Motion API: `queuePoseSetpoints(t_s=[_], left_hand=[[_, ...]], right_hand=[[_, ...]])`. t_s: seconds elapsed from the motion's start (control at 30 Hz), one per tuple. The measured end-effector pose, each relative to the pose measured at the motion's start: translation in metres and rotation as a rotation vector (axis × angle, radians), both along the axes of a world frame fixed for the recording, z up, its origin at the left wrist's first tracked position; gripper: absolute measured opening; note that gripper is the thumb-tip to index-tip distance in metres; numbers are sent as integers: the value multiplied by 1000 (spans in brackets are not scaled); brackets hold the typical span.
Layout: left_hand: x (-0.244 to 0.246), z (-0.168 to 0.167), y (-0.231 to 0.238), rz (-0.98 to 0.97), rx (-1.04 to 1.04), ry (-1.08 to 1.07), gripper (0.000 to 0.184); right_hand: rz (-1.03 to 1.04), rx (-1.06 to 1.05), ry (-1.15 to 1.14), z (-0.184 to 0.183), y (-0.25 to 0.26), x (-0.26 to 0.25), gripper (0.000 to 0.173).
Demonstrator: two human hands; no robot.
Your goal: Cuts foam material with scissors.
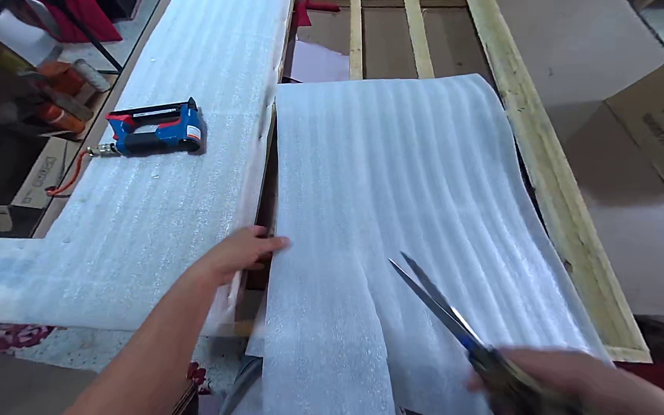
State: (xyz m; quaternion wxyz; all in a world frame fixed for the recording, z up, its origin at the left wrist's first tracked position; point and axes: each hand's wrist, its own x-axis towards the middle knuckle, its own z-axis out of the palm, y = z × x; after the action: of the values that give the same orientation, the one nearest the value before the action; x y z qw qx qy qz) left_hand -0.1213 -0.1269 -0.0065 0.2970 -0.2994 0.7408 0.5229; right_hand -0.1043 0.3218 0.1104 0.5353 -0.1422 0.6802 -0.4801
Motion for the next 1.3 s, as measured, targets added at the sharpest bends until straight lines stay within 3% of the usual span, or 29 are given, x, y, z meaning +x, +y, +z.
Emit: queuePoseSetpoints(t_s=[0.07,0.13,0.23,0.37,0.47,0.57,0.63,0.7,0.77,0.93,1.0,1.07,1.1,1.2,1.3], left_hand=[[-8,-9,-1,113,76,-24,64],[-11,-18,13,245,117,-44,69],[-6,-5,45,318,227,-31,62],[-1,5,71,383,201,-10,45],[-3,-1,61,371,100,27,40],[-12,-8,29,374,57,73,32],[-13,-14,15,318,59,56,37],[-10,-15,12,231,91,9,60],[-4,-11,20,184,125,0,69],[20,-24,46,219,-164,172,65],[24,-22,48,233,-198,206,48],[22,-11,44,292,-48,194,23],[19,-5,39,339,86,177,20],[17,-6,15,419,458,171,20],[15,-15,8,386,492,152,17]], right_hand=[[59,60,-116,-54,-12,-30,65],[14,65,-233,-101,-29,-32,65],[-144,-82,-354,-136,-50,-13,65],[-182,4,-296,-134,-74,6,60],[-38,94,-305,-125,-68,1,66],[145,-26,-372,-121,-44,-10,75],[169,-142,-427,-123,-44,-17,76],[142,-154,-409,-126,-60,-20,75],[77,-139,-386,-132,-78,-19,76],[-125,-209,-354,-141,-101,-8,67],[-114,-205,-355,-139,-105,-9,70],[-47,-195,-376,-135,-107,-15,75],[-34,-185,-387,-133,-107,-19,76],[-96,-175,-372,-129,-119,-29,68],[-185,-163,-274,-129,-142,-34,54]])
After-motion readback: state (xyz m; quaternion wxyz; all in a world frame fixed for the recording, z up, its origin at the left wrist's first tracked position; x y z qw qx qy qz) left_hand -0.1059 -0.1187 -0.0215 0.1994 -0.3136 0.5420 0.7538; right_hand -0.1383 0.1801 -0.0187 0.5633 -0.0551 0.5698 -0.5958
